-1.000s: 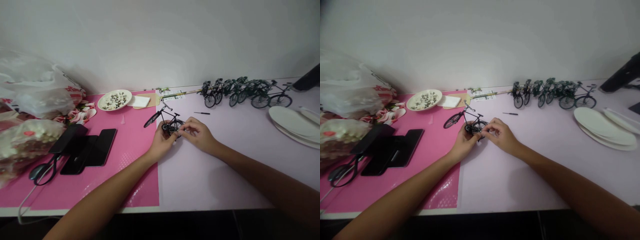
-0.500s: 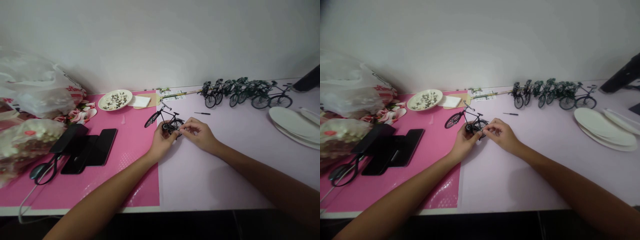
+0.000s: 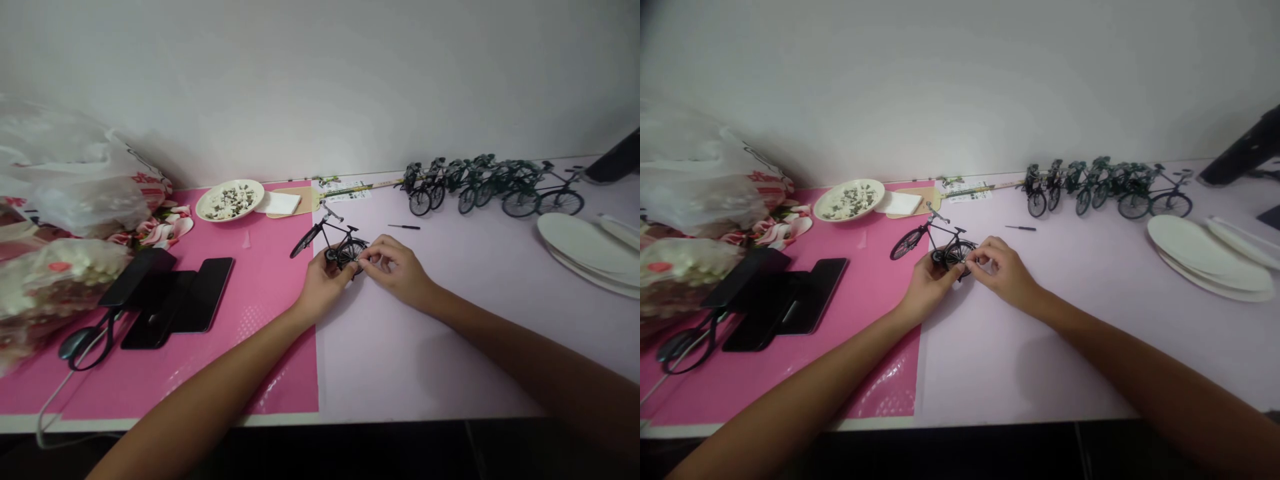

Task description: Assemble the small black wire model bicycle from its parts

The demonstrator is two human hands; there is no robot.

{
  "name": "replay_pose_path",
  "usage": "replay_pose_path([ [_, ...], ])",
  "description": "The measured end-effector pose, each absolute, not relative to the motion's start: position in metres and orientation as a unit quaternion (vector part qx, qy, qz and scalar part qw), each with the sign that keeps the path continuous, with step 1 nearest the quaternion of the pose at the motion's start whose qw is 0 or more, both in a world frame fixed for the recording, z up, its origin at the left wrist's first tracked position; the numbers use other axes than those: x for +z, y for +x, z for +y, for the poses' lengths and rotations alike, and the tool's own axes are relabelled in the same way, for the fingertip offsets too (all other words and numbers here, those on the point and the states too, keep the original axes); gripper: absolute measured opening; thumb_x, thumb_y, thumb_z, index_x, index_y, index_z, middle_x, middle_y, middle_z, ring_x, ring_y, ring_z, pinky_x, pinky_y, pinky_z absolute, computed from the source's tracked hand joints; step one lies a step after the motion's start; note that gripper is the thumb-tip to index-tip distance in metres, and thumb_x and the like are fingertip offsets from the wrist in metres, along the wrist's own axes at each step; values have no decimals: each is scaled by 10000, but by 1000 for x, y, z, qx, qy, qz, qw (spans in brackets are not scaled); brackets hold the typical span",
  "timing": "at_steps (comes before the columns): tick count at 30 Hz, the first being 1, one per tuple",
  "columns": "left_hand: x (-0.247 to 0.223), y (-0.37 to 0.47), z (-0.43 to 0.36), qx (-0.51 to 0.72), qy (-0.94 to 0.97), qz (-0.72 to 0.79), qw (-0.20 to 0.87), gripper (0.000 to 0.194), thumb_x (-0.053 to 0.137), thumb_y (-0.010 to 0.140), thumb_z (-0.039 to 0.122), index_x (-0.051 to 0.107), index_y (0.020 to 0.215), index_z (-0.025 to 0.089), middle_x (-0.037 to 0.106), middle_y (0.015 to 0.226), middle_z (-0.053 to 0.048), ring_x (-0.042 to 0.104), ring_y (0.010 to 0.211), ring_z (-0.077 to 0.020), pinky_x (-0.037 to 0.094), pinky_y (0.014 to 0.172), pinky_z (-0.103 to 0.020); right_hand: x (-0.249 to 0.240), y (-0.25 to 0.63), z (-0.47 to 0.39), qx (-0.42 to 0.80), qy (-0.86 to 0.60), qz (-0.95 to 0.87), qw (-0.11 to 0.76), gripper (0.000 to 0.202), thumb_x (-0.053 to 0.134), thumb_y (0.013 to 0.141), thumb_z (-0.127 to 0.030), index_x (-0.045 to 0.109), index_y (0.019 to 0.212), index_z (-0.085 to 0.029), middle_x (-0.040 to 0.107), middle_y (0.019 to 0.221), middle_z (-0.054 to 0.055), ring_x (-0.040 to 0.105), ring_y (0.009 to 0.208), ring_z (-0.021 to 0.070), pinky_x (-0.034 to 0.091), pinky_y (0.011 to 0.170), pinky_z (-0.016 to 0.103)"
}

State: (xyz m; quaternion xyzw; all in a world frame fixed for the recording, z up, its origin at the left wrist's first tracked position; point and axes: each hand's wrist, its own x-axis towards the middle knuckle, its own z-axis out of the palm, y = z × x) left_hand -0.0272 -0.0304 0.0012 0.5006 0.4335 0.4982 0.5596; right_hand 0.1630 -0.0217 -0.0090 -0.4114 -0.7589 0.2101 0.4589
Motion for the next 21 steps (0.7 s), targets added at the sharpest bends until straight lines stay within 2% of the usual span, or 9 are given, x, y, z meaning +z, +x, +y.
replay_pose_path([
  [13, 4, -27, -29, 503, 506, 424, 557, 440, 903, 734, 372, 647, 1027, 168, 740, 986, -76, 697, 913, -213, 557, 870, -364, -1, 166, -19, 194, -393, -761, 478, 116, 685, 972, -345, 746, 923, -259, 681, 888, 54, 621, 800, 201, 481, 574, 323],
  [15, 4, -27, -29, 507, 499, 435, 552, 436, 903, 724, 367, 649, 1018, 170, 739, 993, -78, 692, 919, -215, 550, 880, -368, 2, 176, -11, 147, -405, -768, 474, 119, 675, 978, -342, 747, 930, -261, 691, 880, 60, 619, 825, 223, 491, 602, 350],
  [18, 4, -27, -29, 509, 491, 451, 545, 424, 897, 714, 368, 653, 998, 168, 737, 990, -79, 688, 927, -219, 546, 888, -372, 0, 205, 9, 20, -471, -769, 431, 134, 650, 987, -324, 761, 953, -257, 697, 915, 82, 609, 940, 280, 528, 775, 445],
  [21, 5, -27, -30, 511, 485, 458, 541, 413, 890, 718, 373, 649, 987, 172, 734, 960, -70, 690, 918, -219, 546, 896, -378, -14, 239, 33, -57, -558, -738, 374, 180, 633, 980, -346, 783, 972, -246, 681, 1018, 133, 570, 1073, 349, 514, 748, 458],
])
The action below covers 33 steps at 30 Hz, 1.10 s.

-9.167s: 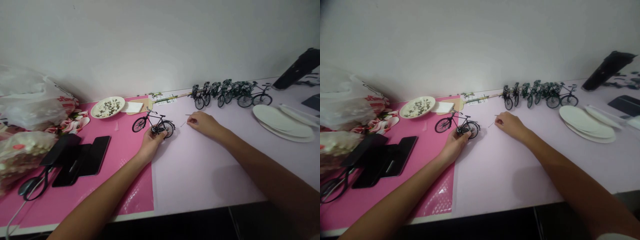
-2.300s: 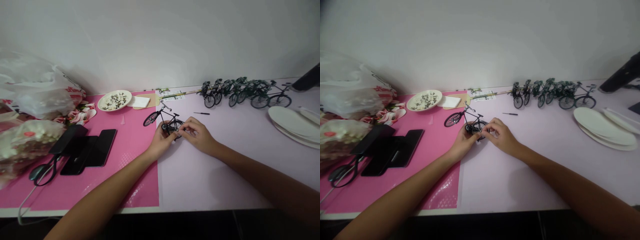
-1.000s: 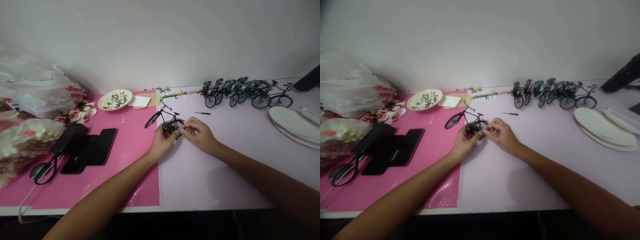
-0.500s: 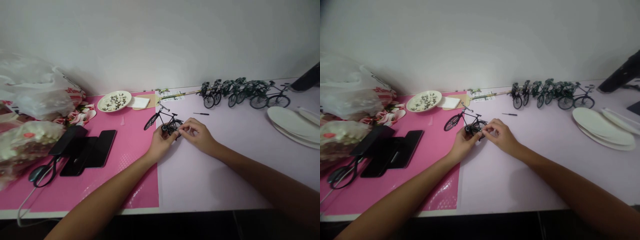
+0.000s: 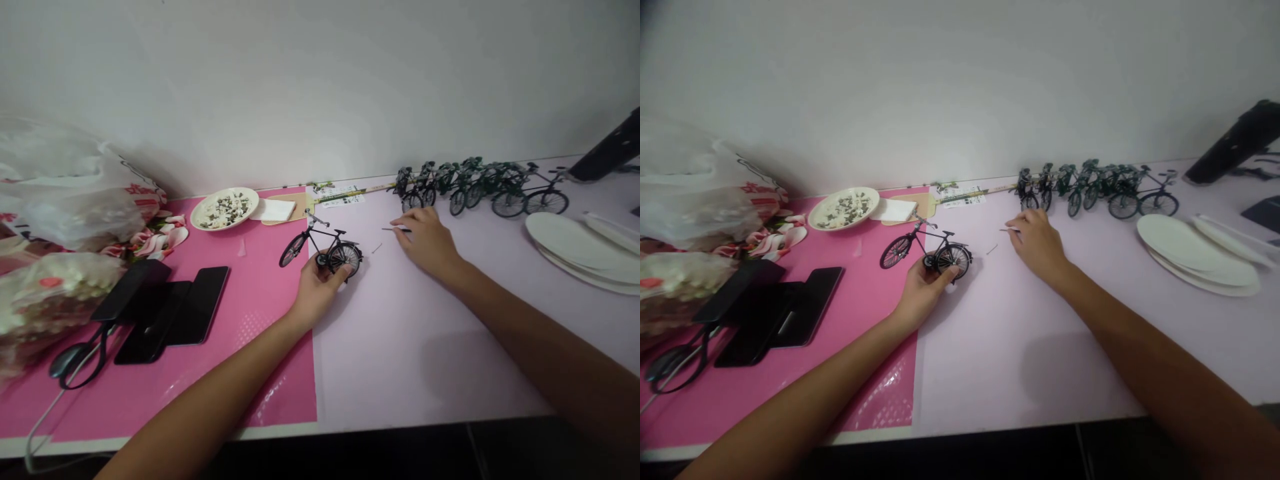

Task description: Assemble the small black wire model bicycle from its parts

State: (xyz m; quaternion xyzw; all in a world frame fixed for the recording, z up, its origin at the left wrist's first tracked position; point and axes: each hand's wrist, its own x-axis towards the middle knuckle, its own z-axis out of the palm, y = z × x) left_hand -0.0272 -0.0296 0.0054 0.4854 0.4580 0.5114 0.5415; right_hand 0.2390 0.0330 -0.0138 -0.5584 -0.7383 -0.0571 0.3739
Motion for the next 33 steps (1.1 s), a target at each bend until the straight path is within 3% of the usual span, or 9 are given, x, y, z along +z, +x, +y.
replay_pose_path([
  [7, 5, -28, -30, 524, 474, 454, 543, 401, 872, 738, 369, 648, 1010, 176, 757, 1030, -90, 706, 1014, -242, 543, 946, -391, -29, 259, 50, -66, -581, -740, 333, 335, 564, 1009, -460, 697, 806, -230, 670, 836, 119, 579, 876, 311, 503, 754, 470],
  [12, 4, -28, -29, 539, 461, 454, 539, 375, 849, 758, 364, 650, 1010, 170, 753, 1038, -89, 701, 1006, -231, 540, 940, -377, 1, 221, 19, -4, -516, -742, 428, 194, 576, 1029, -380, 723, 1008, -255, 710, 948, 89, 629, 828, 249, 523, 731, 412],
  [16, 3, -27, -29, 550, 453, 457, 532, 371, 851, 766, 364, 645, 1006, 170, 745, 1024, -86, 696, 982, -228, 539, 931, -381, 19, 189, -10, -10, -428, -759, 490, 150, 623, 1022, -343, 758, 1058, -290, 728, 963, 84, 651, 787, 235, 555, 721, 427],
  [23, 4, -28, -30, 548, 459, 455, 532, 346, 839, 785, 361, 649, 997, 164, 746, 982, -80, 694, 963, -226, 547, 921, -377, 20, 171, -28, 48, -357, -819, 447, 185, 605, 1034, -276, 782, 1033, -331, 816, 964, 25, 767, 909, 239, 620, 835, 434],
  [33, 6, -27, -30, 549, 455, 450, 537, 354, 839, 768, 365, 651, 986, 158, 753, 981, -85, 708, 957, -230, 550, 925, -384, 16, 172, -26, -63, -300, -836, 456, 210, 637, 995, -113, 760, 1096, -249, 832, 955, 28, 785, 862, 192, 632, 790, 333],
])
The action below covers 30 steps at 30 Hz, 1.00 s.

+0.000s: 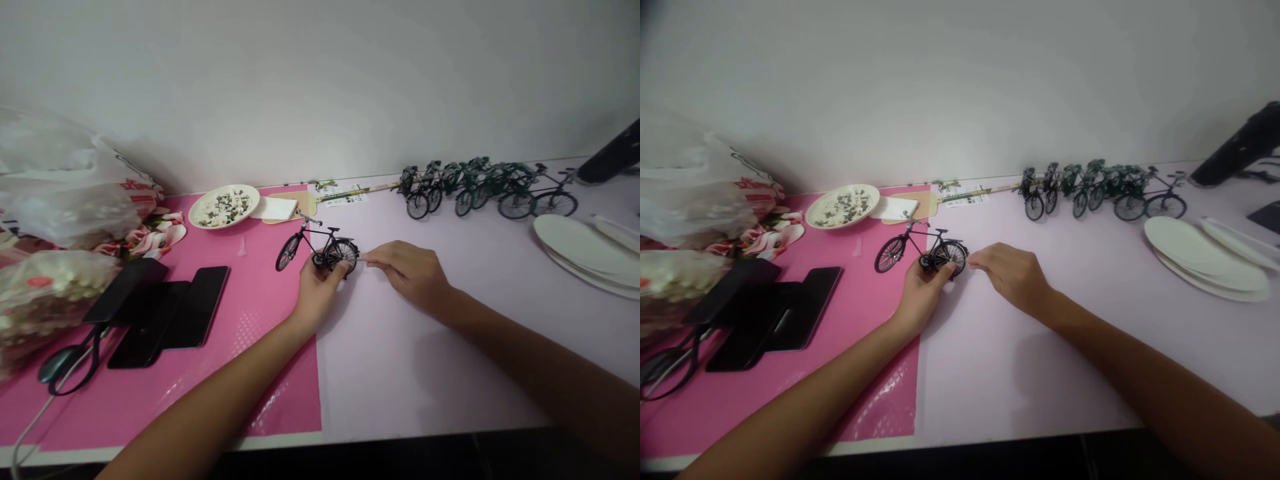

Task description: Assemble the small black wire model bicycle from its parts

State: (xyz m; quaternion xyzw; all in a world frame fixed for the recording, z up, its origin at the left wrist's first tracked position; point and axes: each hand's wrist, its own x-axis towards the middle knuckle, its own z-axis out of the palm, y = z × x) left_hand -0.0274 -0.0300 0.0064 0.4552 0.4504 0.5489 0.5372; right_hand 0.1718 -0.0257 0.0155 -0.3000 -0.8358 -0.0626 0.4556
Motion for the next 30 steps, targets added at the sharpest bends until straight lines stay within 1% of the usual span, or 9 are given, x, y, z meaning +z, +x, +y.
replay_pose_path([
  [5, 4, -27, -29, 552, 452, 453, 535, 351, 830, 763, 357, 648, 988, 157, 758, 989, -88, 711, 950, -227, 554, 920, -384, 17, 171, -26, -88, -285, -843, 448, 213, 653, 972, -64, 740, 1101, -209, 828, 942, 49, 782, 853, 194, 626, 765, 324],
  [11, 2, -27, -29, 551, 460, 452, 529, 347, 822, 777, 340, 651, 1020, 162, 768, 1033, -102, 722, 991, -235, 553, 948, -391, 18, 171, -27, -106, -274, -850, 438, 237, 631, 978, -52, 731, 1115, -216, 826, 956, 49, 784, 865, 197, 641, 774, 332],
  [16, -3, -27, -27, 556, 466, 457, 515, 362, 817, 788, 315, 646, 1065, 157, 767, 1079, -118, 727, 992, -232, 559, 942, -383, 22, 173, -30, -132, -242, -871, 406, 285, 605, 967, -10, 712, 1182, -162, 826, 1053, 100, 789, 968, 220, 659, 843, 352],
  [19, -6, -27, -26, 559, 466, 460, 508, 357, 801, 801, 299, 639, 1084, 156, 768, 1101, -130, 732, 988, -234, 567, 931, -385, 26, 175, -33, -148, -233, -886, 371, 291, 599, 981, -32, 697, 1236, -134, 819, 1117, 126, 787, 1027, 234, 656, 890, 370],
  [22, -9, -27, -25, 558, 471, 459, 507, 361, 789, 815, 295, 630, 1108, 158, 768, 1119, -134, 738, 1007, -239, 572, 940, -390, 28, 175, -34, -153, -243, -893, 347, 284, 578, 1010, -62, 686, 1264, -130, 819, 1123, 121, 784, 1030, 222, 645, 909, 366],
  [24, -10, -27, -25, 558, 475, 457, 503, 370, 782, 821, 291, 623, 1128, 159, 766, 1128, -133, 739, 1020, -236, 572, 953, -389, 28, 175, -34, -152, -254, -895, 333, 251, 573, 1026, -85, 690, 1245, -123, 822, 1095, 114, 784, 986, 211, 637, 865, 347],
  [26, -11, -27, -25, 561, 478, 456, 498, 381, 772, 830, 282, 614, 1154, 160, 761, 1154, -134, 735, 1046, -233, 568, 973, -385, 27, 175, -33, -168, -261, -894, 322, 190, 590, 1032, -118, 706, 1183, -113, 824, 1030, 104, 778, 892, 199, 614, 781, 324],
  [29, -10, -26, -28, 554, 488, 460, 493, 396, 760, 847, 274, 602, 1193, 165, 755, 1178, -132, 729, 1063, -229, 571, 972, -378, 28, 174, -32, -224, -271, -883, 312, 111, 628, 1029, -169, 730, 1023, -125, 801, 853, 55, 719, 706, 162, 534, 649, 301],
  [30, -10, -26, -29, 548, 492, 463, 494, 401, 759, 852, 274, 599, 1204, 168, 756, 1172, -129, 730, 1052, -227, 575, 958, -374, 28, 173, -32, -243, -275, -878, 309, 133, 636, 1028, -186, 726, 941, -140, 771, 773, 29, 680, 647, 147, 498, 607, 297],
])
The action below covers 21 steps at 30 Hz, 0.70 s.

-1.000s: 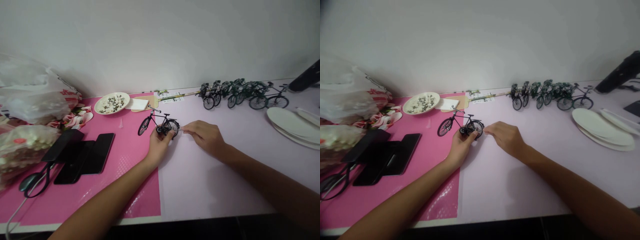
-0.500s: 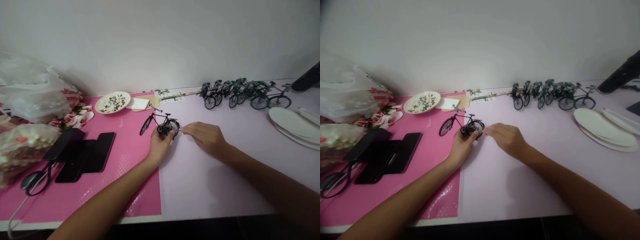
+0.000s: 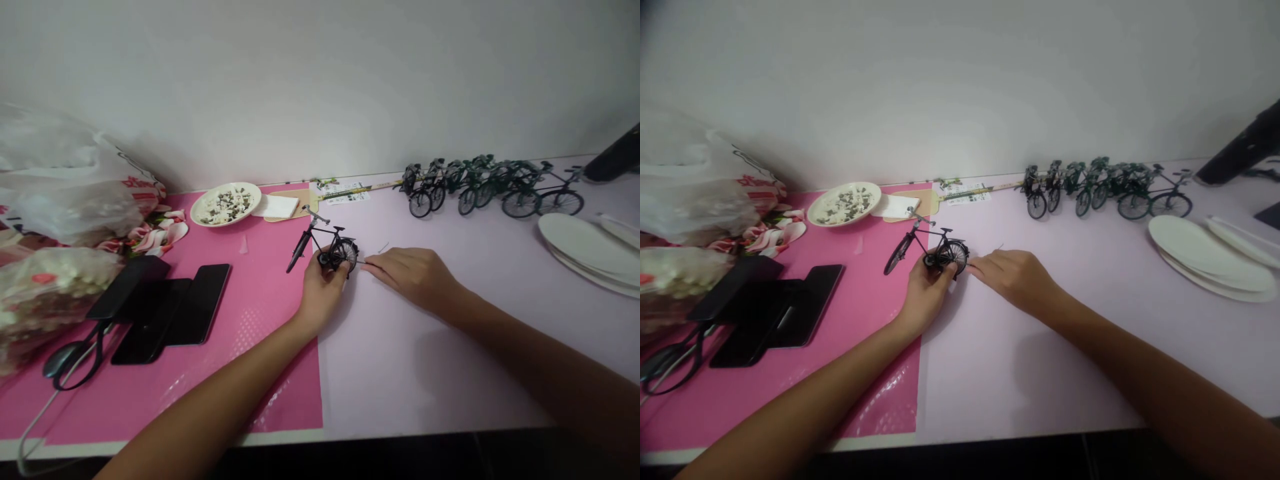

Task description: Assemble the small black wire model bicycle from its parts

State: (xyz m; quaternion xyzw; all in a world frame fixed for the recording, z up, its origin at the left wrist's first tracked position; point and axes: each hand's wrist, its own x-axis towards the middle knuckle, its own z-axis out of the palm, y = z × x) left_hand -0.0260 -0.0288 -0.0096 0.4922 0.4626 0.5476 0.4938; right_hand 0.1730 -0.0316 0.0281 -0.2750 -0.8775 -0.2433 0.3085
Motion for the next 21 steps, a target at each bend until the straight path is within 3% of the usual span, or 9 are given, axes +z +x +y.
replay_pose_path([
  [3, -8, -25, -32, 534, 503, 460, 500, 402, 758, 862, 280, 603, 1218, 175, 757, 1137, -117, 732, 991, -215, 588, 906, -360, 27, 172, -30, -294, -286, -859, 307, 356, 653, 1026, -247, 618, 677, -187, 608, 564, -25, 530, 519, 122, 384, 513, 302],
  [6, -8, -25, -33, 535, 511, 452, 499, 395, 763, 861, 283, 612, 1211, 180, 751, 1136, -112, 726, 970, -205, 589, 901, -353, 22, 170, -29, -316, -302, -847, 301, 470, 640, 1034, -283, 512, 588, -209, 514, 513, -32, 442, 491, 124, 317, 495, 319],
  [10, -11, -25, -30, 551, 496, 456, 493, 392, 750, 854, 247, 602, 1210, 175, 751, 1139, -110, 724, 981, -199, 582, 914, -345, 15, 167, -28, -221, -353, -859, 297, 274, 558, 1070, -303, 638, 834, -189, 669, 718, 18, 580, 631, 150, 381, 565, 304],
  [13, -13, -25, -27, 566, 482, 465, 481, 377, 735, 850, 223, 599, 1198, 173, 754, 1106, -99, 721, 971, -192, 578, 912, -338, 10, 166, -28, -132, -369, -869, 301, 148, 523, 1059, -275, 630, 1045, -173, 712, 916, 76, 655, 761, 189, 458, 625, 301],
  [21, -7, -26, -28, 562, 478, 469, 485, 367, 749, 830, 237, 619, 1168, 179, 764, 1087, -91, 731, 985, -206, 576, 925, -356, -4, 169, -22, -125, -362, -876, 294, 158, 483, 1072, -244, 602, 979, -199, 704, 896, 78, 674, 749, 205, 472, 602, 319],
])
